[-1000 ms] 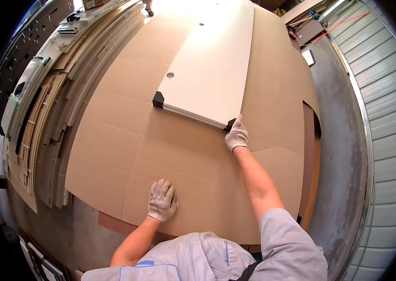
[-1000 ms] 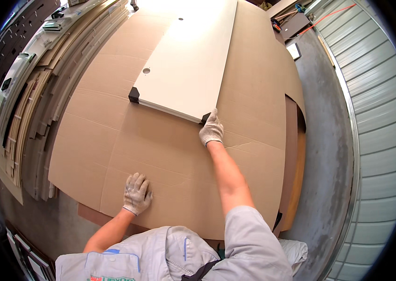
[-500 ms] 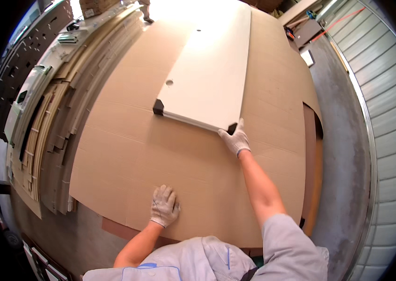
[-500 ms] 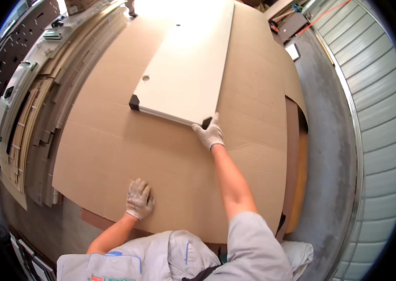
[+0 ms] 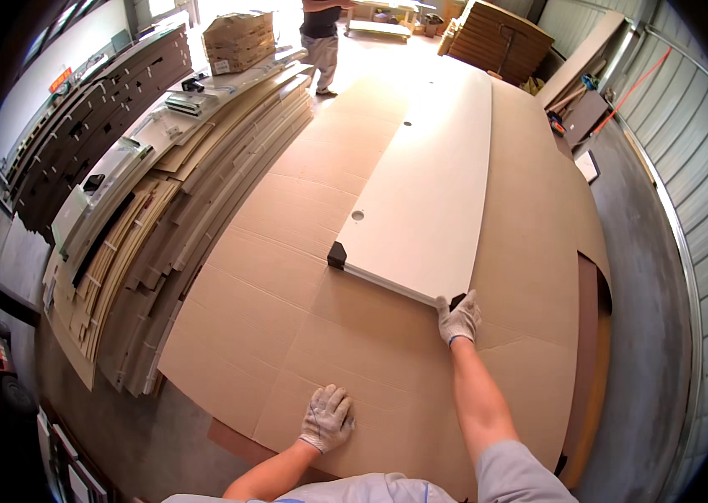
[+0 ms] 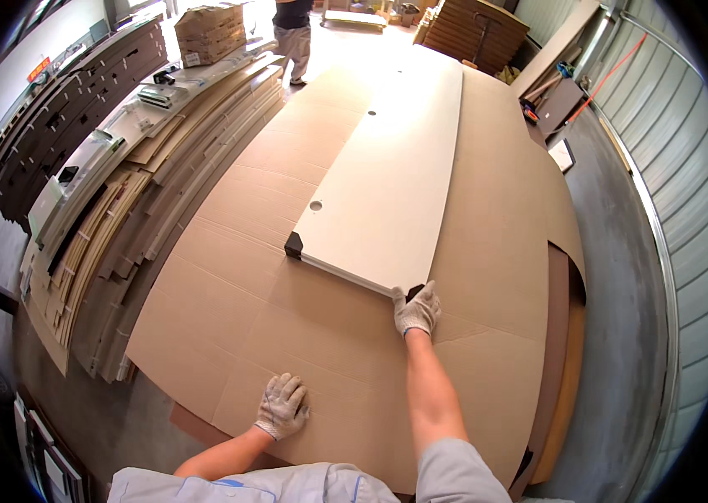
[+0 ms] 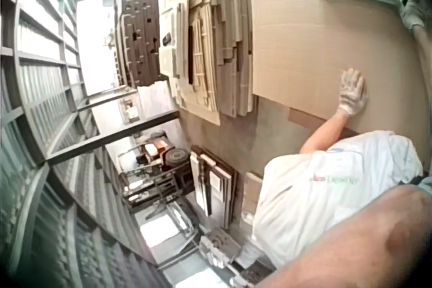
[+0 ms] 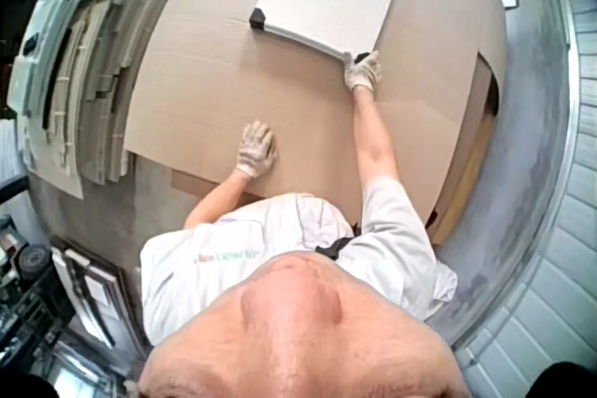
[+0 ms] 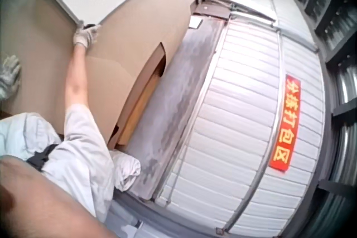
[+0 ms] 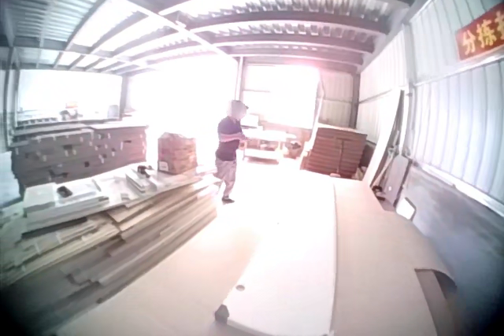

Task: The person prepares furniture panels for shipping by applying black corner protectors, placing them on large cardboard sheets, and using a utility knife to score or cut the cardboard for folding.

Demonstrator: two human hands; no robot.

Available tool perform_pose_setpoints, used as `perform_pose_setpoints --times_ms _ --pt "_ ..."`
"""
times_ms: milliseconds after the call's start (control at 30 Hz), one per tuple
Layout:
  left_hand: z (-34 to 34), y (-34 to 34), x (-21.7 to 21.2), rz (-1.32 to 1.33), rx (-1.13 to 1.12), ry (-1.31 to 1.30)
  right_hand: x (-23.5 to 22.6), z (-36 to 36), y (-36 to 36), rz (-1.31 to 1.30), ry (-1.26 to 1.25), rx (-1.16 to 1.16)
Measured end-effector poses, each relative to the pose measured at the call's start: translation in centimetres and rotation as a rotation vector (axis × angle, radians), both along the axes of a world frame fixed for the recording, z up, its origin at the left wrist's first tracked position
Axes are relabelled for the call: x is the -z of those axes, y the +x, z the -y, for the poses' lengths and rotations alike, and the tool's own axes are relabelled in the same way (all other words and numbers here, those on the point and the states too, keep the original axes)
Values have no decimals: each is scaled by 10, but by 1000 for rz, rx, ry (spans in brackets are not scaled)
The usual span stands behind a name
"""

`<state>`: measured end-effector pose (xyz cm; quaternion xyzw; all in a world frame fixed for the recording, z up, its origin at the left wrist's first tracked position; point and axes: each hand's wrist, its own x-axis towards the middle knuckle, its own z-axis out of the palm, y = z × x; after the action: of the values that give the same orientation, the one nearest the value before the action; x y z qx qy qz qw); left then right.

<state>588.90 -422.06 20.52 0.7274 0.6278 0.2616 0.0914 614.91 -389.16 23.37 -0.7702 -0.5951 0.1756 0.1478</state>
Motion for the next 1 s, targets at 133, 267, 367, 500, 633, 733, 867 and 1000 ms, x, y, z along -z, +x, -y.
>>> perform_pose_setpoints --times_ms 133,267,367,500,633,733,867,1000 --pt "2 6 6 22 27 17 -37 1 -4 276 -221 -78" --pt "9 7 1 6 31 1 -54 2 -10 407 -364 -91" --pt "11 4 3 -10 29 46 -72 14 -17 408 -453 -108" --pt "19 -3 14 -21 20 116 -45 95 -69 406 -74 -229" --pt "23 6 30 16 27 79 34 240 -106 197 -139 -529" --pt "30 -9 36 50 28 144 50 291 -122 157 -148 -489" --pt "73 -65 7 330 280 43 23 291 -134 311 -266 -389" --pt "216 -184 -27 480 137 -80 -12 313 -171 341 -438 -82"
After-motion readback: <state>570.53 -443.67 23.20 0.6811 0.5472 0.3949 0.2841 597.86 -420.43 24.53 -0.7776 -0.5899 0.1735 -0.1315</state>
